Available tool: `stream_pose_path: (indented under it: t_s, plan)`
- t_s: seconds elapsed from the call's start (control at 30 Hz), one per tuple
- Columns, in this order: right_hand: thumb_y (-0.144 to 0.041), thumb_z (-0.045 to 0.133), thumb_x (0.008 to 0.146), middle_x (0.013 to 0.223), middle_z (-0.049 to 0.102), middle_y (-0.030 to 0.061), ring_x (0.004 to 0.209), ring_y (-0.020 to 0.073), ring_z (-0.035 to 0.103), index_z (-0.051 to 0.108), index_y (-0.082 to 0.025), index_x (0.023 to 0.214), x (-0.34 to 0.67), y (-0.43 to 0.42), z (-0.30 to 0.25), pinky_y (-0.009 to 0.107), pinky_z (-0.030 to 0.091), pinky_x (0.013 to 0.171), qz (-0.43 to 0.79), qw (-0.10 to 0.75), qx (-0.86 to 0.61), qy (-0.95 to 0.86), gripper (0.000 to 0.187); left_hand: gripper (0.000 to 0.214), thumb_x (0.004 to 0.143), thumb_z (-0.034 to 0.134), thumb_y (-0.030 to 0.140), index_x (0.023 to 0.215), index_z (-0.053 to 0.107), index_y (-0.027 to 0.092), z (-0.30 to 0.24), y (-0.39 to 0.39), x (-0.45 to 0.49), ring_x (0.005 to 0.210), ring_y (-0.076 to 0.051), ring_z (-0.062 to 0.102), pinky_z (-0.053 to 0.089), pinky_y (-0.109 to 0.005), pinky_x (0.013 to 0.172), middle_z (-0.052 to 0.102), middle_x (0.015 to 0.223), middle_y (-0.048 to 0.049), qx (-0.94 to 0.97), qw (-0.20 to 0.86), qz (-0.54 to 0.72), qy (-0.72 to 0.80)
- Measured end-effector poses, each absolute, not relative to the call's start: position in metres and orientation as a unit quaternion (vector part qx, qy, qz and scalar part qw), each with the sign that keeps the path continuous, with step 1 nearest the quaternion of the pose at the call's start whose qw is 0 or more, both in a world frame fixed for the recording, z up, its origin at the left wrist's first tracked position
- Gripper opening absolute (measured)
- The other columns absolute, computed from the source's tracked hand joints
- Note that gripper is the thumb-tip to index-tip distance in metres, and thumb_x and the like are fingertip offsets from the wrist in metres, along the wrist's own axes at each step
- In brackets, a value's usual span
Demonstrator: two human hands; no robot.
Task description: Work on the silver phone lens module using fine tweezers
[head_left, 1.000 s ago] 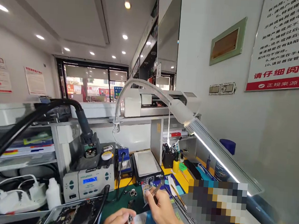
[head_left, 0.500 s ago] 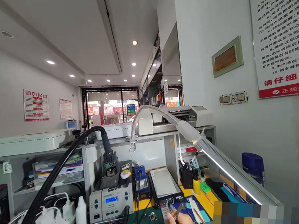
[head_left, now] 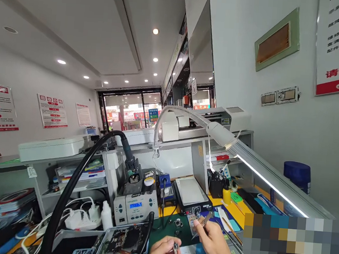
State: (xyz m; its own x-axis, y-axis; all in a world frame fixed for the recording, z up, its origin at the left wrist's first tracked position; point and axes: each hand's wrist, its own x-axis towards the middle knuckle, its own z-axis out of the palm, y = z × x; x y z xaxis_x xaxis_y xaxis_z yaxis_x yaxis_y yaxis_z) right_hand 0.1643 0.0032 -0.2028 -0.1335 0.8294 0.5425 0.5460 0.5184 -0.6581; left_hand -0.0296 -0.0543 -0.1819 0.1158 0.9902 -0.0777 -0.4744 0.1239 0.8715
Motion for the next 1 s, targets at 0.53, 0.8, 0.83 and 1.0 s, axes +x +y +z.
stream_pose_path:
  t_s: [0.53, 0.8, 0.83, 1.0]
  plan:
    - [-0.035, 0.064, 0.101, 0.118, 0.071, 0.0071, 0.094, 0.0215, 0.071, 0.067, -0.019, 0.119, 0.168, -0.003, -0.192, 0.04, 0.061, 0.081, 0.203, 0.366, -0.448, -0.79, 0.024, 0.029, 0.099, 0.064, 0.037, 0.118, 0.065, 0.015, -0.182, -0.062, -0.044, 0.084, -0.018, 0.069, 0.06, -0.035, 0.071, 0.07, 0.108, -0.0066, 0.324, 0.698, 0.544, 0.335]
    - [-0.036, 0.065, 0.101, 0.108, 0.072, 0.0048, 0.085, 0.02, 0.072, 0.068, -0.016, 0.116, 0.172, -0.001, -0.192, 0.037, 0.062, 0.073, 0.235, 0.432, -0.442, -0.75, 0.025, 0.031, 0.099, 0.065, 0.036, 0.123, 0.064, 0.016, -0.167, -0.05, -0.031, 0.094, -0.021, 0.07, 0.061, -0.04, 0.079, 0.069, 0.118, -0.0087, 0.297, 0.73, 0.503, 0.355]
    - [-0.036, 0.065, 0.101, 0.107, 0.072, 0.0045, 0.084, 0.0197, 0.072, 0.068, -0.016, 0.115, 0.172, 0.0, -0.193, 0.036, 0.062, 0.072, 0.235, 0.443, -0.441, -0.744, 0.025, 0.032, 0.098, 0.065, 0.036, 0.124, 0.064, 0.016, -0.165, -0.046, -0.026, 0.096, -0.022, 0.07, 0.061, -0.041, 0.081, 0.068, 0.119, -0.009, 0.29, 0.738, 0.496, 0.354]
    - [-0.036, 0.064, 0.101, 0.105, 0.072, 0.0044, 0.081, 0.0183, 0.071, 0.068, -0.016, 0.115, 0.179, 0.002, -0.196, 0.035, 0.061, 0.071, 0.219, 0.499, -0.437, -0.716, 0.024, 0.034, 0.098, 0.065, 0.036, 0.127, 0.063, 0.017, -0.161, -0.031, 0.007, 0.102, -0.024, 0.069, 0.06, -0.044, 0.085, 0.067, 0.125, -0.0101, 0.246, 0.771, 0.489, 0.326]
